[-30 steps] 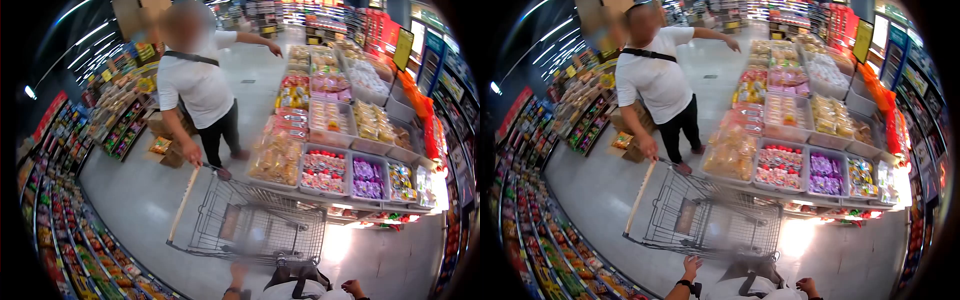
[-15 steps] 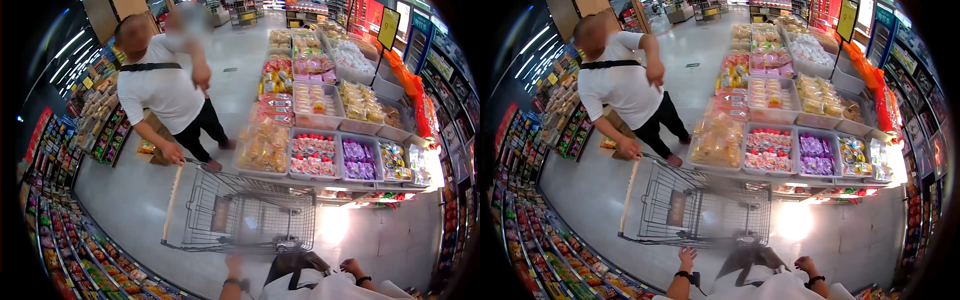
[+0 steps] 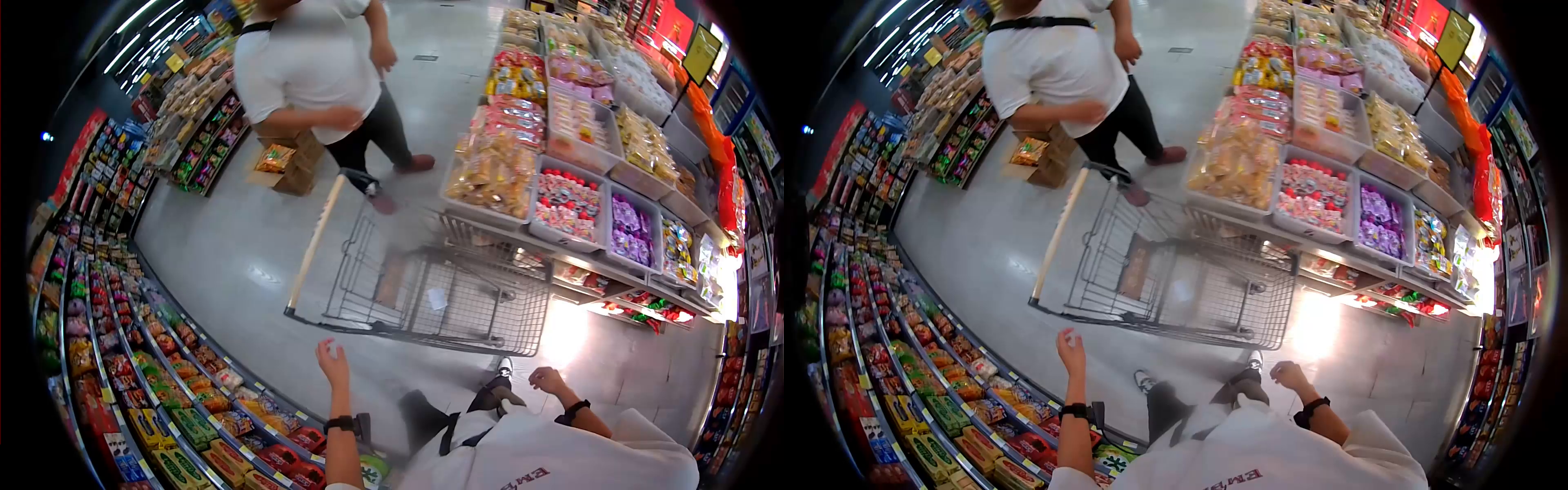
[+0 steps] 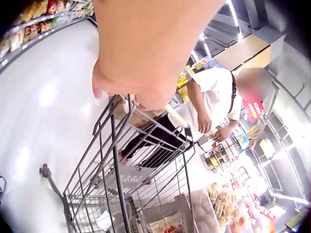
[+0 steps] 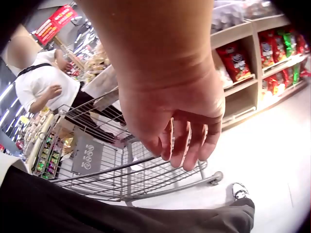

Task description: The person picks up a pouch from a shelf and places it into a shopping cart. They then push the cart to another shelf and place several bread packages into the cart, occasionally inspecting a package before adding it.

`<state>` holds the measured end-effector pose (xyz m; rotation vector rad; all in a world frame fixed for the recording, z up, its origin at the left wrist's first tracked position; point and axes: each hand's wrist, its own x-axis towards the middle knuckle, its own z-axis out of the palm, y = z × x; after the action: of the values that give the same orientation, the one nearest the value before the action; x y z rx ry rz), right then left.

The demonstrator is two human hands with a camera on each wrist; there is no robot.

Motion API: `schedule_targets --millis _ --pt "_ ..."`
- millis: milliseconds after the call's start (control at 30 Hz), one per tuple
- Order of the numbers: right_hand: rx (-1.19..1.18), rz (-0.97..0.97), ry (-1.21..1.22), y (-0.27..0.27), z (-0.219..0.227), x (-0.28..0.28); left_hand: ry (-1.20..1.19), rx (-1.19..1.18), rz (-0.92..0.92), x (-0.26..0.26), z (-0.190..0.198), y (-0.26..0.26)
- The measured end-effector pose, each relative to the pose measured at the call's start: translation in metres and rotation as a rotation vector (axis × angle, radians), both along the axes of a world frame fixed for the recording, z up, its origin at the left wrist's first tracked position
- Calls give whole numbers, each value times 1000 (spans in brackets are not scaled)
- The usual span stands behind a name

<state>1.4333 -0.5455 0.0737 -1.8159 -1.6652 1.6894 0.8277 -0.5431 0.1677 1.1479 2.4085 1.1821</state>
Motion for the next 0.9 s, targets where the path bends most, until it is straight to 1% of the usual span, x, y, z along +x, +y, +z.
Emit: schedule_targets --millis 33,67,100,133,167,200,233,267,300,333,367,400,433,467,500,533,567,600,633,667,700,733,767,800,833,867,900 --pt "89 34 46 5 3 -23 -6 4 6 -20 13 5" --pt "113 19 60 13 15 -51 70 35 -28 -39 21 10" --pt "112 13 -14 21 33 -87 143 65 -63 -59 25 10" --pt "206 48 -50 25 33 -118 138 76 -67 -78 34 12" --pt "303 75 -85 30 34 -152 247 99 -110 -96 44 17" --pt "261 37 -57 33 53 -191 344 110 -153 -111 49 17" --pt "214 1 -29 33 74 -234 332 106 -163 -128 50 16" --pt "262 29 -29 31 82 -268 294 77 -262 -146 54 24" --pt "324 64 -51 30 109 -311 259 47 -366 -163 60 32" --pt "321 78 -14 29 133 -347 254 46 -394 -179 64 41" --pt "319 83 24 25 147 -378 211 -18 -474 -193 67 51" --pt "306 87 42 21 150 -403 176 -72 -560 -206 67 68" --pt "302 90 59 26 152 -426 184 -55 -602 -217 65 88" --pt "284 58 79 30 159 -452 212 -103 -692 -227 59 106" --pt "313 59 103 34 158 -474 240 -159 -784 -236 49 123" --pt "314 8 128 38 160 -499 234 -141 -866 -242 42 141" --pt "313 -42 161 45 161 -525 245 -152 -908 -248 34 158" --pt "306 -86 178 53 160 -549 360 -121 -999 -249 34 178" --pt "409 -101 151 59 156 -577 482 -98 -1096 -253 35 197" --pt "497 -128 126 62 154 -609 578 -73 -1193 -256 45 216" --pt "462 -158 126 73 165 -639 671 -45 -1300 -258 55 238" --pt "569 -215 67 79 162 -671 701 -59 -1365 -257 57 266" --pt "673 -266 -11 90 157 -698 753 7 -1461 -253 58 293" --pt "751 -284 -122 99 142 -725 790 70 -1557 -256 54 311" --pt "722 -336 -128 107 139 -752 788 59 -1616 -263 48 326" --pt "591 -402 -127 116 140 -773 839 121 -1698 -265 46 339" --pt "479 -459 -140 129 142 -782 884 215 -1761 -260 46 353"
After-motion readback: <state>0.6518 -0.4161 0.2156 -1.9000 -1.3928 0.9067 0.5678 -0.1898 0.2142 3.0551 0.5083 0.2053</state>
